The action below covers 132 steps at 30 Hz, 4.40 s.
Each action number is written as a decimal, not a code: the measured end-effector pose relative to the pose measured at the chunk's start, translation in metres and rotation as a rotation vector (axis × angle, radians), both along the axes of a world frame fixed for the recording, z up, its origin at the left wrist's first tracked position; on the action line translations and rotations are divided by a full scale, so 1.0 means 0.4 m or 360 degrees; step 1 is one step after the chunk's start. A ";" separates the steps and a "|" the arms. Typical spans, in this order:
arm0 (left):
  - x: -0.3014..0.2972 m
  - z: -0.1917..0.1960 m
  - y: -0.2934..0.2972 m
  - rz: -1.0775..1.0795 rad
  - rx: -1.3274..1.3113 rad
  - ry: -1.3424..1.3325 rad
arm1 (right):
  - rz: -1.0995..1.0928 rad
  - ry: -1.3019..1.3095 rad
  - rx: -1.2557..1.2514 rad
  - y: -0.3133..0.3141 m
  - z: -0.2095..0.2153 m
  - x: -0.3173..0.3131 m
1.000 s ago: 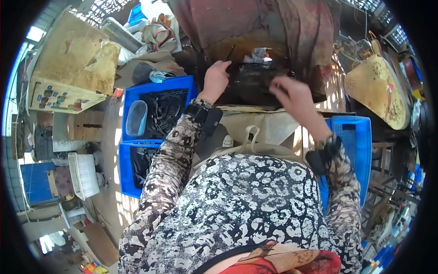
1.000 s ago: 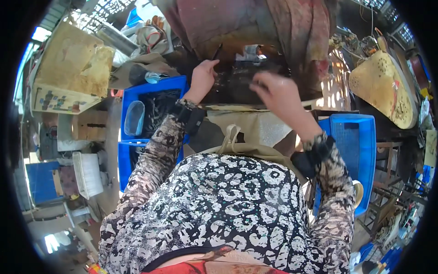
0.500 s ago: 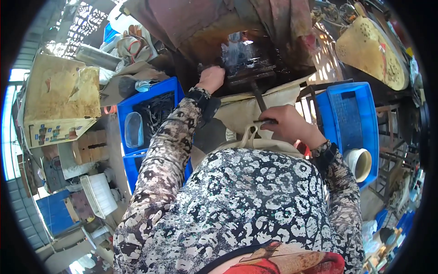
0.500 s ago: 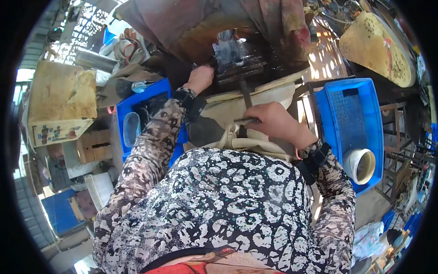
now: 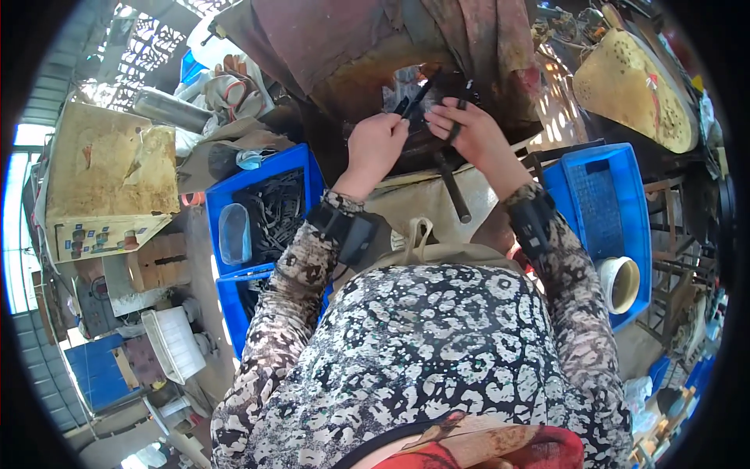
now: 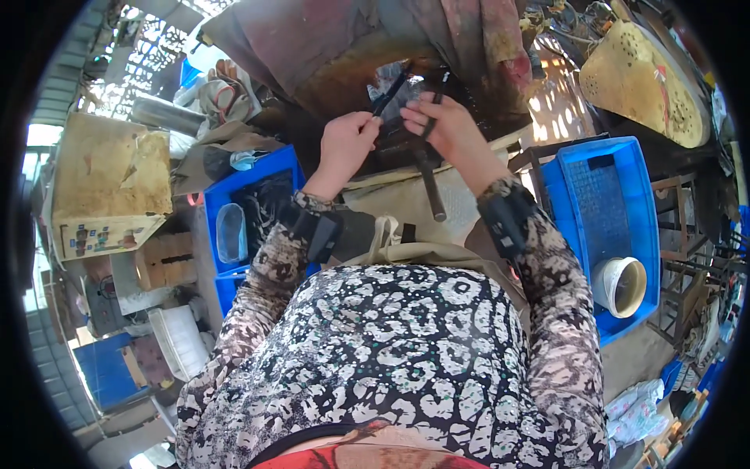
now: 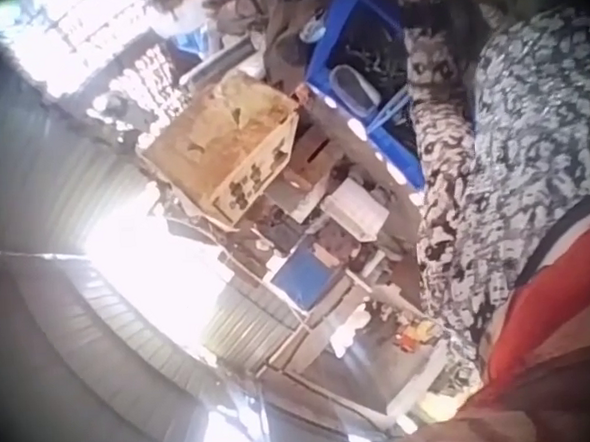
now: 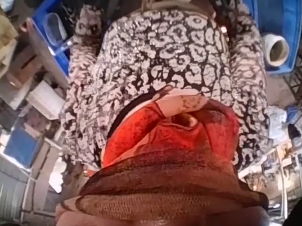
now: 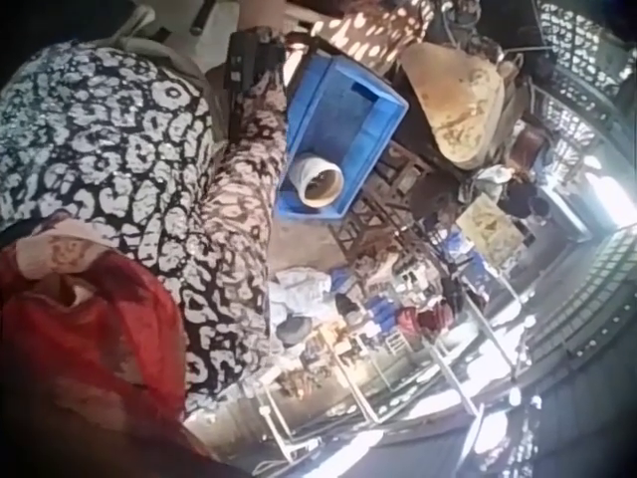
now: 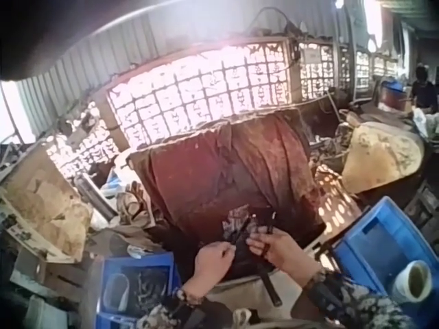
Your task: Grinding small metal components using an industrial bench grinder.
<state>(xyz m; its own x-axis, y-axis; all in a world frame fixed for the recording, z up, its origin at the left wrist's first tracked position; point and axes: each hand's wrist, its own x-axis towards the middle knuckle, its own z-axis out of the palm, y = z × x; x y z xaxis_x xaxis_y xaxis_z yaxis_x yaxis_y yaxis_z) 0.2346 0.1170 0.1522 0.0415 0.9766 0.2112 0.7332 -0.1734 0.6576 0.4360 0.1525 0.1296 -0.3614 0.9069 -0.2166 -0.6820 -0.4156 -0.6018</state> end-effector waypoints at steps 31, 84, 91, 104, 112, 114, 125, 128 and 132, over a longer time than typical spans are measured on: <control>-0.108 -0.264 0.139 -0.0344 -0.0134 -0.0164 | 0.0814 -0.1521 0.0865 -0.301 0.072 0.127; -0.469 -0.370 -0.392 0.0959 -0.0518 0.0525 | -0.0197 -0.2765 0.1744 0.430 0.310 0.060; -0.475 -0.447 -0.346 0.0972 -0.0528 0.0901 | -0.0594 -0.2477 0.1691 0.220 0.335 0.079; -0.546 -0.353 -0.411 0.0617 -0.0588 -0.0982 | 0.0279 -0.0971 0.0215 -0.043 0.019 0.279; -0.324 -0.048 -0.314 0.0620 -0.0263 -0.1798 | -0.0007 -0.1152 0.0389 -0.055 -0.031 0.248; -0.252 -0.024 -0.263 0.0448 -0.0216 -0.1686 | -0.0081 -0.1839 0.0552 -0.032 -0.064 0.237; -0.073 -0.129 -0.058 0.0109 0.0100 -0.0079 | -0.0189 -0.2655 0.1420 0.001 -0.128 0.156; -0.091 -0.141 -0.057 0.0189 0.0185 0.0115 | -0.0196 -0.2650 0.1448 -0.008 -0.103 0.141; -0.095 -0.136 -0.053 0.0212 0.0187 0.0164 | -0.0077 -0.2676 0.1359 -0.010 -0.082 0.117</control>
